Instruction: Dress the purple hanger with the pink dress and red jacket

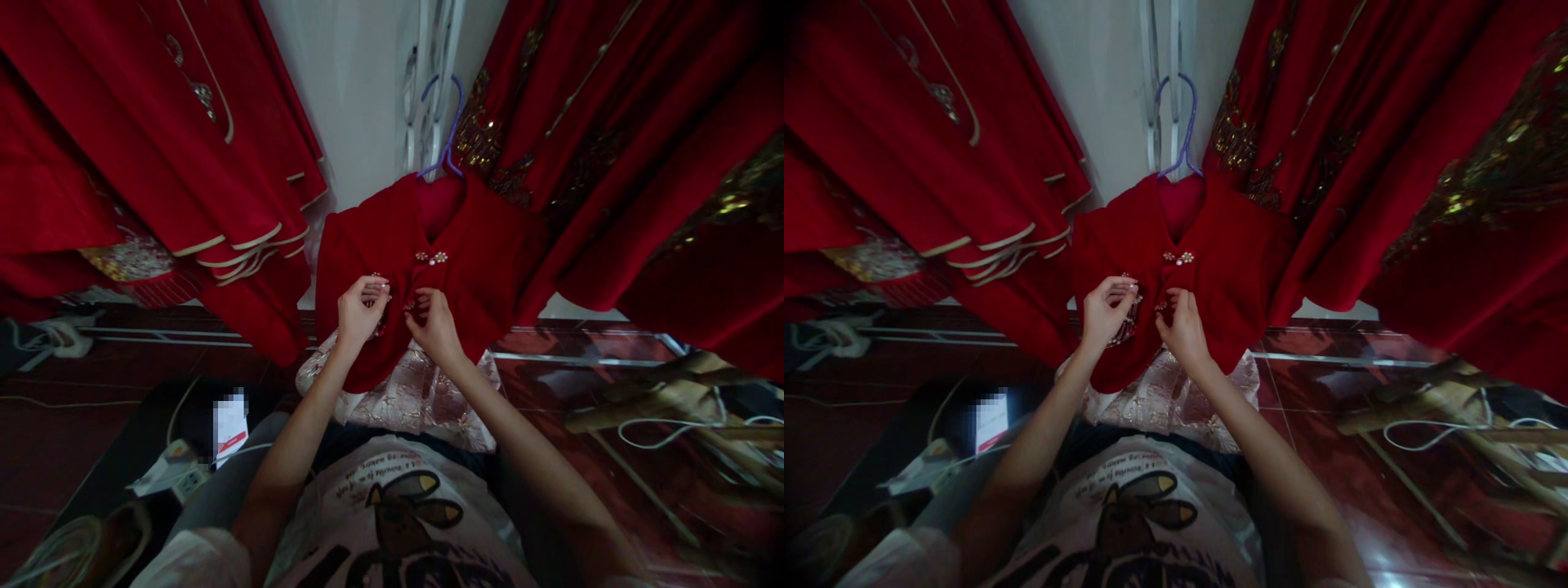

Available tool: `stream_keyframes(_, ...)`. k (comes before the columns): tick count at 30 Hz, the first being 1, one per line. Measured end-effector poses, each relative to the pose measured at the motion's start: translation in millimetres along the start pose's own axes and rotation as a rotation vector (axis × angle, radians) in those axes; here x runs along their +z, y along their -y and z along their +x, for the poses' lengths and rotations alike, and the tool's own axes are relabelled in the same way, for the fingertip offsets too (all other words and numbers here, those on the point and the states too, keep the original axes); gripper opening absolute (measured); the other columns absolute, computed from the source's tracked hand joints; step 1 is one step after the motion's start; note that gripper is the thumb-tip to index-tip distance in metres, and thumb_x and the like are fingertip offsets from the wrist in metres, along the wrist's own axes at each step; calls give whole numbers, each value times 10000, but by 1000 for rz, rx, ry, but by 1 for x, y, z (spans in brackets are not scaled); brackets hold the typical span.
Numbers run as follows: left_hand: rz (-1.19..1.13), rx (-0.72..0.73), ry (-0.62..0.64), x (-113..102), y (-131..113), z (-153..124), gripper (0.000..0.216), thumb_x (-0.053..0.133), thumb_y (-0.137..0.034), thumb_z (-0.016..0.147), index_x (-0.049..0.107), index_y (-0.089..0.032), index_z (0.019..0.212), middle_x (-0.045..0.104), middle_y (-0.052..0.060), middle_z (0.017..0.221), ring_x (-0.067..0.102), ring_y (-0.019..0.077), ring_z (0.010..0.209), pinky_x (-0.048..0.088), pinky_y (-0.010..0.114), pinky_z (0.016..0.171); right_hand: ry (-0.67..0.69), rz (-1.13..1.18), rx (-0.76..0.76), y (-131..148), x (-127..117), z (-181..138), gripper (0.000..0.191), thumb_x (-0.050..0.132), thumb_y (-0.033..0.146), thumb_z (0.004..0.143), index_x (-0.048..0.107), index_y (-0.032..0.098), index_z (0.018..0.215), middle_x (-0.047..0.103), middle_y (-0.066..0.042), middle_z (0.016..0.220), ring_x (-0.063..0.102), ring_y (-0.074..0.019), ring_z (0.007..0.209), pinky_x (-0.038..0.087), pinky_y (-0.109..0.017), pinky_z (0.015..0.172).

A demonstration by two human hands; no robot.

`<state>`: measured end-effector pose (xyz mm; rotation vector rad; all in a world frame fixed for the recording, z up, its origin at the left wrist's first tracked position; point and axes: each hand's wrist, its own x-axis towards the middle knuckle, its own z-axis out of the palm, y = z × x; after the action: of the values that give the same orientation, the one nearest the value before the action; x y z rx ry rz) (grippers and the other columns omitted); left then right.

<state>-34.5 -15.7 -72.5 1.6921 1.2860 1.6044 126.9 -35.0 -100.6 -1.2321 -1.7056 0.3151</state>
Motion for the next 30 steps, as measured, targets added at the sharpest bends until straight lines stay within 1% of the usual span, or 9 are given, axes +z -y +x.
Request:
stream_keyframes(2,-8,-9,4,0,0,0,138,665,-267,818,664,-196,935,731,30,868,701,118,778,587,234,726,-15,-20,-6,-6,9,4,304,584,141,779,526,189,1073,542,-109,1060,581,-222,916,557,-395,802)
stream_keyframes(5,-28,-29,10,-1,2,0,157,677,-261,799,666,-191,940,734,35,877,709,124,793,596,242,739,-14,-64,-45,-11,15,11,205,557,127,783,553,211,970,546,-82,1026,586,-204,887,559,-377,800)
stream_keyframes(8,-53,-39,31,-4,3,0,185,672,-204,774,670,-188,959,735,35,873,715,129,801,605,255,756,-70,48,-54,-6,15,17,168,562,132,772,544,215,917,536,-50,963,592,-162,817,574,-320,752)
stream_keyframes(11,-63,-40,55,-5,3,-1,235,645,-133,749,678,-187,976,738,39,905,718,131,822,609,272,788,-131,172,-80,10,13,23,190,586,154,769,534,213,942,532,-37,968,594,-134,795,583,-281,727)
stream_keyframes(14,-76,-33,51,-4,0,-1,246,634,-120,741,686,-178,973,743,46,930,720,137,843,610,275,798,-89,196,-150,25,13,28,186,588,145,782,540,215,948,542,-38,982,598,-126,801,583,-278,750)
stream_keyframes(16,-91,-31,41,-3,-3,-1,232,642,-140,748,690,-174,972,747,50,928,723,142,844,613,274,793,-74,183,-152,31,14,31,169,588,138,788,544,217,932,543,-40,980,597,-129,800,584,-286,757)
stream_keyframes(20,-86,-56,41,-5,-7,-1,191,679,-210,766,695,-168,952,754,56,917,730,149,806,619,281,775,-88,198,-127,30,20,33,178,601,157,812,561,212,976,542,-51,1006,597,-134,799,585,-302,762)
stream_keyframes(24,-79,-44,32,-6,-5,-1,192,706,-269,774,701,-167,936,754,56,925,728,147,800,619,281,782,-89,198,-130,27,22,33,168,592,161,832,569,201,993,540,-59,1016,597,-135,805,580,-294,758)
stream_keyframes(30,-63,-40,23,-5,0,-1,197,689,-243,782,715,-164,961,755,58,947,727,143,796,615,274,775,-36,134,-132,27,18,34,197,614,185,823,584,199,1018,557,-61,1036,611,-144,834,575,-293,739)
